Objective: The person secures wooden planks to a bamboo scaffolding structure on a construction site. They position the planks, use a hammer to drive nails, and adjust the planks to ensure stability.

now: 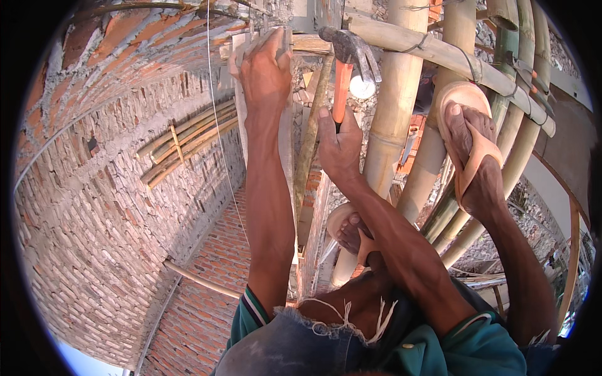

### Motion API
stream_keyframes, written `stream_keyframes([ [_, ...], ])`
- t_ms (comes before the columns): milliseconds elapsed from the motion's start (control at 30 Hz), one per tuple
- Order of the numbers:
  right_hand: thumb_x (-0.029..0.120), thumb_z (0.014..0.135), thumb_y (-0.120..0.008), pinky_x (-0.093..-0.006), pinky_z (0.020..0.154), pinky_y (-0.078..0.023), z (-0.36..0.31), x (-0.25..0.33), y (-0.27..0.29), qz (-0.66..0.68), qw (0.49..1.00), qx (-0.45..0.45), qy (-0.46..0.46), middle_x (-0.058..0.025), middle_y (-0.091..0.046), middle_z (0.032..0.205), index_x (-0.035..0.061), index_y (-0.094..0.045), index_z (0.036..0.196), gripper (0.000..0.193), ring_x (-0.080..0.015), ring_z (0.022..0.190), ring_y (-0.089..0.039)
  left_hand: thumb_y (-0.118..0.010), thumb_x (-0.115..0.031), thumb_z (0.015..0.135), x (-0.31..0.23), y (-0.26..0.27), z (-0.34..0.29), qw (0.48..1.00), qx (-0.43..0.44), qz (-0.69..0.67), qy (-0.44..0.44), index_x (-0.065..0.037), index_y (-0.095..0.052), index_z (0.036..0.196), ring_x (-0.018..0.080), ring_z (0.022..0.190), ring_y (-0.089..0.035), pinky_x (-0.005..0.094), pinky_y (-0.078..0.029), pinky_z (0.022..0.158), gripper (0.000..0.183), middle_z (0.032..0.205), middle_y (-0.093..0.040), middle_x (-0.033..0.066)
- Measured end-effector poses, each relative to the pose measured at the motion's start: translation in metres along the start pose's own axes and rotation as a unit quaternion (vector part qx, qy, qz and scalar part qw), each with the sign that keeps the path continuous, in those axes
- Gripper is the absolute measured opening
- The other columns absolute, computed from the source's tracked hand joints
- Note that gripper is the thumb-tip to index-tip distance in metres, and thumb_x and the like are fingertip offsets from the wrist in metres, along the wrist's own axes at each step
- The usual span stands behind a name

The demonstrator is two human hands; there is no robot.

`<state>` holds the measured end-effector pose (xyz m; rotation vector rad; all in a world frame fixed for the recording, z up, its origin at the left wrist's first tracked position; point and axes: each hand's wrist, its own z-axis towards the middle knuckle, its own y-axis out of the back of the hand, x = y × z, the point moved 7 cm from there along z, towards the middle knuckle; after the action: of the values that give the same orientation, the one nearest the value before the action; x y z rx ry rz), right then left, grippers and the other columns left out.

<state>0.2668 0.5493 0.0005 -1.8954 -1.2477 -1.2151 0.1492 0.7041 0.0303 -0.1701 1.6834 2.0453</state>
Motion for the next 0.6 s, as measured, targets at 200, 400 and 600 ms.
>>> stream_keyframes([
  [200,0.027,0.106,-0.058,-0.0337,0.059,-0.044,-0.004,-0.011,-0.001,-0.032,0.999,0.016,-0.033,-0.0042,-0.055,0.068,0.0005,-0.058,0.097,0.028,-0.0120,0.062,-0.050,-0.067,-0.036,0.099,0.100,0.033,-0.034,0.964,-0.084,-0.009,0.253,0.000,-0.065,0.131,0.0363,0.098,-0.071,0.0422,-0.055,0.088,0.048,0.113,-0.072,0.0235],
  [400,0.025,0.107,-0.056,-0.0322,0.060,-0.040,-0.004,-0.028,0.001,-0.029,0.995,0.044,-0.089,0.0001,-0.048,0.072,0.0015,-0.053,0.092,0.028,-0.0098,0.065,-0.044,-0.057,-0.062,0.100,0.143,-0.013,-0.069,0.887,0.152,-0.196,0.389,0.008,-0.068,0.114,0.0282,0.083,-0.069,0.0436,-0.052,0.081,0.072,0.089,-0.073,0.0213],
  [600,0.030,0.108,-0.055,-0.0245,0.051,-0.035,-0.008,-0.036,0.004,0.023,0.986,0.045,-0.156,0.0055,-0.045,0.071,0.0055,-0.051,0.094,0.029,-0.0036,0.059,-0.040,-0.055,-0.069,0.097,0.131,-0.012,-0.073,0.898,0.067,-0.208,0.381,0.005,-0.072,0.098,0.0388,0.074,-0.065,0.0470,-0.051,0.078,0.076,0.075,-0.066,0.0260],
])
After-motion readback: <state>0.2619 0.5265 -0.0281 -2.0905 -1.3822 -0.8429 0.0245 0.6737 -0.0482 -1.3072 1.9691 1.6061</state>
